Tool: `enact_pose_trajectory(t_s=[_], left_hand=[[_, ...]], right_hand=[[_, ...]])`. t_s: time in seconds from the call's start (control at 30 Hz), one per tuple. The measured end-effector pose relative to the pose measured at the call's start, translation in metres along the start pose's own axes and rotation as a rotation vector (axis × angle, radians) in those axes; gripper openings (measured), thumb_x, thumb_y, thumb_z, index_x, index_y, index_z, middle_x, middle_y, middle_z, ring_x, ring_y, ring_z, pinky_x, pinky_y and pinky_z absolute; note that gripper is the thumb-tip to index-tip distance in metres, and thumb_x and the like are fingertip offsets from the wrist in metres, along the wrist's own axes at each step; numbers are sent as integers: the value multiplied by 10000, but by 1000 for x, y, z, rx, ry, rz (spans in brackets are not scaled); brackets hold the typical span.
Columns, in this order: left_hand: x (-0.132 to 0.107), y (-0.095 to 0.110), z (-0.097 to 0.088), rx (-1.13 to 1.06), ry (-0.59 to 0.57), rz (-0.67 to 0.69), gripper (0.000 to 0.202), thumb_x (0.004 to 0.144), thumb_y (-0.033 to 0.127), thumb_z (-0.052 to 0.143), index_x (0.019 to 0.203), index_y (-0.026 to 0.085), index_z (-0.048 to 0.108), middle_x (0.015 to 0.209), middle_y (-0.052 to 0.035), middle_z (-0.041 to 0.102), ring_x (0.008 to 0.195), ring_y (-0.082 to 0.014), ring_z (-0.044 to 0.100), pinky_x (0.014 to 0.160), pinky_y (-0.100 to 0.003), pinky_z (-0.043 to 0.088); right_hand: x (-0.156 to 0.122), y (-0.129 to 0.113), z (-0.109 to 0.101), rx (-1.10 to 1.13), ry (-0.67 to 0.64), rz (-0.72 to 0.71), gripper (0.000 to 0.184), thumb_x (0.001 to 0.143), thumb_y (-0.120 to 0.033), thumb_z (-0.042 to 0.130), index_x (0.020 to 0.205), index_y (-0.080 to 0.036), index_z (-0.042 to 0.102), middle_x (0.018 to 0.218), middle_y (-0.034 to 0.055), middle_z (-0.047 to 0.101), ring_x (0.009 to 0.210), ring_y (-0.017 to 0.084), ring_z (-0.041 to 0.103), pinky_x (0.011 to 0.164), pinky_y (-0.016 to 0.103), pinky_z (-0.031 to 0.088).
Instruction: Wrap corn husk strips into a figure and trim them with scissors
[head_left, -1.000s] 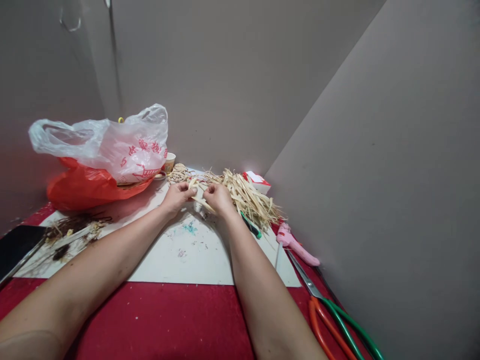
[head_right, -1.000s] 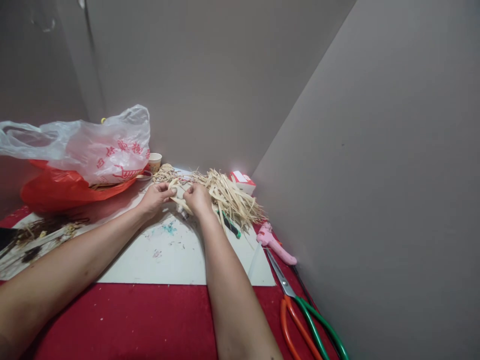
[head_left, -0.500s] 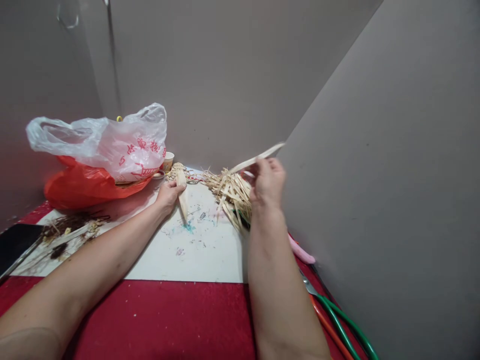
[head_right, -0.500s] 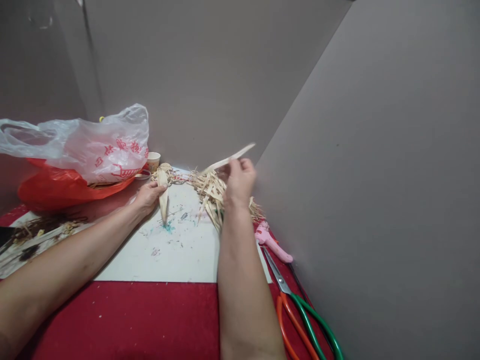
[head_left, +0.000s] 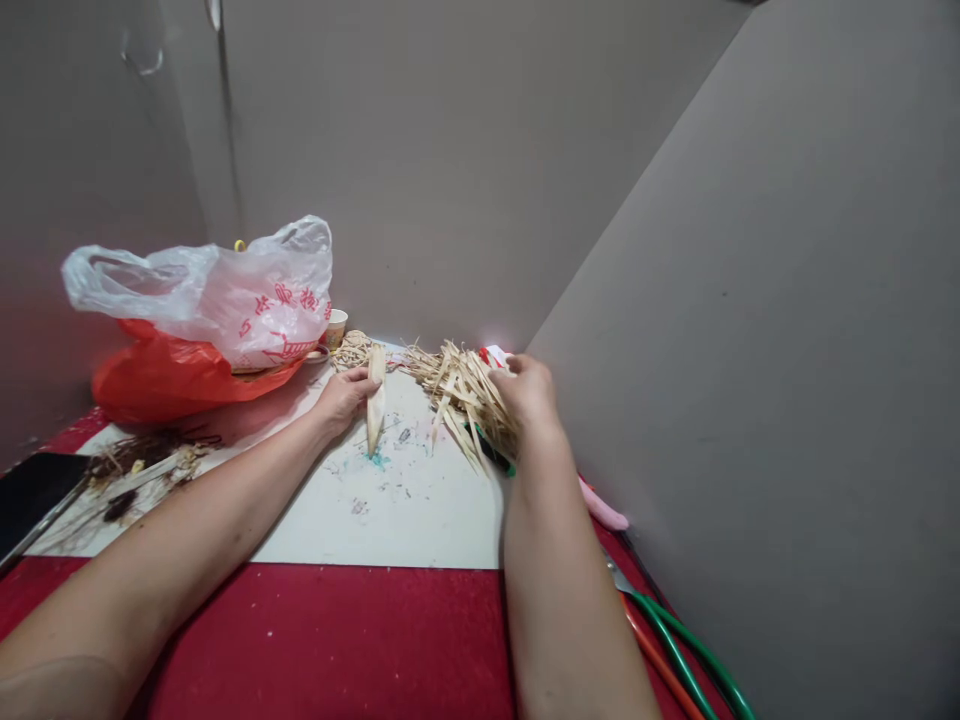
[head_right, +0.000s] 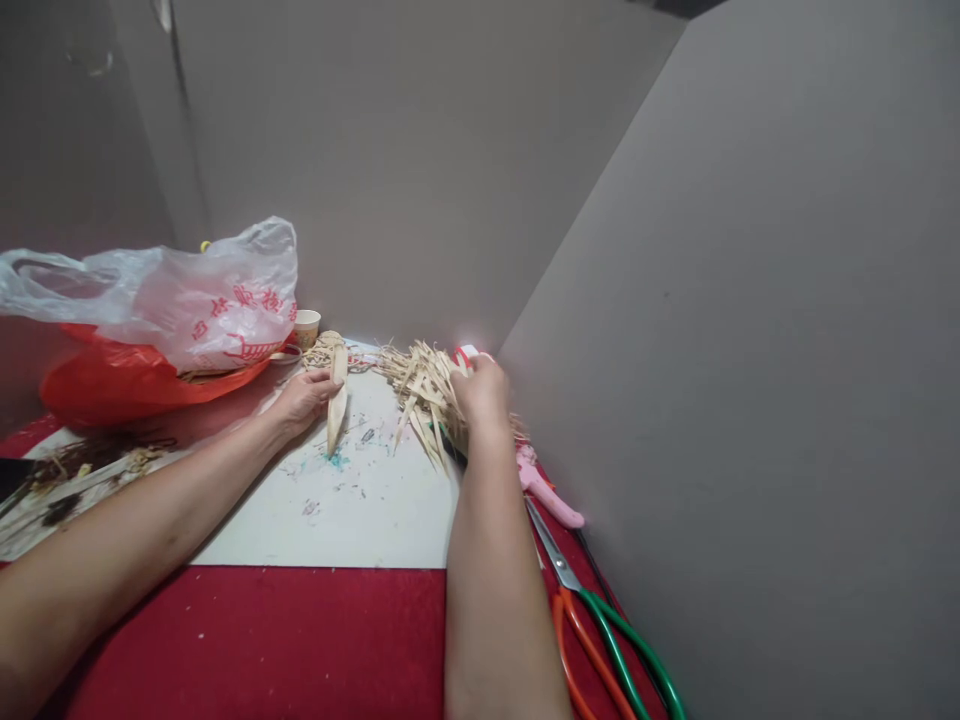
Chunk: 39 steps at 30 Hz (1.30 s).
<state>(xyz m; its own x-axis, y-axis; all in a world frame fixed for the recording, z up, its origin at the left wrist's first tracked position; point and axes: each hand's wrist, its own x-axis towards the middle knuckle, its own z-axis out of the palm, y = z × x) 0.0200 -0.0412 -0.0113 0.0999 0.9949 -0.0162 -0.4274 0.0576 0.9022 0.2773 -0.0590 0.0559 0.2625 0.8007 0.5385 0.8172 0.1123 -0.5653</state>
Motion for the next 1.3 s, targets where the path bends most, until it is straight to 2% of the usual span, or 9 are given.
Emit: enact_pose_trajectory(t_s=[0.1, 0.23, 0.3, 0.5, 0.83, 1.0, 1.1, 1.17, 1.3], left_hand=[[-1, 0, 1, -1, 3, 6, 302, 434, 200, 835, 626, 146, 608, 571, 24, 594, 519, -83, 499, 533, -218, 375], [0, 0, 1, 2, -29, 14, 313, 447, 219, 846, 624, 142, 599, 586, 22, 598, 529, -82, 506, 553, -227, 375], [1, -1, 0, 9, -55, 25, 311, 457, 224, 850, 619, 138, 599, 579, 21, 593, 526, -82, 504, 553, -229, 374], [-1, -4, 0, 14, -98, 0, 288, 484, 226, 846, 655, 129, 636, 643, -14, 637, 589, -114, 567, 594, -247, 405], [-1, -5, -1, 115, -109, 6, 220, 506, 210, 811, 636, 125, 655, 604, -4, 610, 557, -90, 525, 569, -226, 376], [-4, -2, 3, 90, -115, 49, 243, 491, 227, 820, 622, 131, 639, 594, 14, 585, 533, -73, 488, 547, -218, 380], [-7, 2, 6, 34, -104, 71, 274, 479, 239, 829, 614, 138, 614, 619, 16, 594, 589, -89, 535, 605, -232, 446], [-7, 4, 6, 11, -68, 65, 287, 478, 240, 829, 614, 145, 594, 597, 25, 581, 578, -89, 536, 613, -241, 469], [1, 2, 1, 1, 41, 8, 262, 500, 200, 794, 618, 154, 566, 524, 41, 536, 495, -79, 498, 556, -239, 464]], right_hand=[[-7, -35, 21, 187, -8, 71, 235, 714, -295, 576, 873, -160, 685, 901, 107, 720, 859, 250, 668, 820, 396, 497], [-30, -76, 50, 435, -403, 81, 195, 729, -339, 615, 723, -153, 674, 645, 36, 667, 631, 167, 645, 626, 271, 487], [-40, -84, 65, 484, -501, 126, 164, 713, -316, 644, 671, -157, 648, 597, 8, 635, 580, 142, 627, 568, 236, 462], [-47, -78, 84, 589, -494, 258, 94, 674, -194, 632, 612, -161, 570, 533, -38, 566, 510, 99, 585, 485, 180, 406], [-46, -72, 84, 548, -512, 184, 100, 648, -203, 603, 584, -171, 533, 508, -39, 541, 488, 100, 537, 495, 200, 402], [-43, -66, 85, 246, -400, 33, 110, 656, -224, 593, 570, -187, 534, 551, -15, 564, 580, 134, 562, 572, 234, 424], [-41, -59, 84, 117, -323, 77, 100, 633, -181, 579, 546, -189, 528, 592, 3, 593, 650, 157, 588, 633, 259, 452], [-40, -57, 82, 302, -340, 208, 78, 638, -177, 566, 576, -189, 521, 620, 5, 614, 653, 151, 606, 628, 257, 475], [-35, -63, 71, 949, -396, 448, 107, 672, -219, 570, 686, -202, 466, 673, -12, 640, 602, 108, 612, 602, 240, 522]])
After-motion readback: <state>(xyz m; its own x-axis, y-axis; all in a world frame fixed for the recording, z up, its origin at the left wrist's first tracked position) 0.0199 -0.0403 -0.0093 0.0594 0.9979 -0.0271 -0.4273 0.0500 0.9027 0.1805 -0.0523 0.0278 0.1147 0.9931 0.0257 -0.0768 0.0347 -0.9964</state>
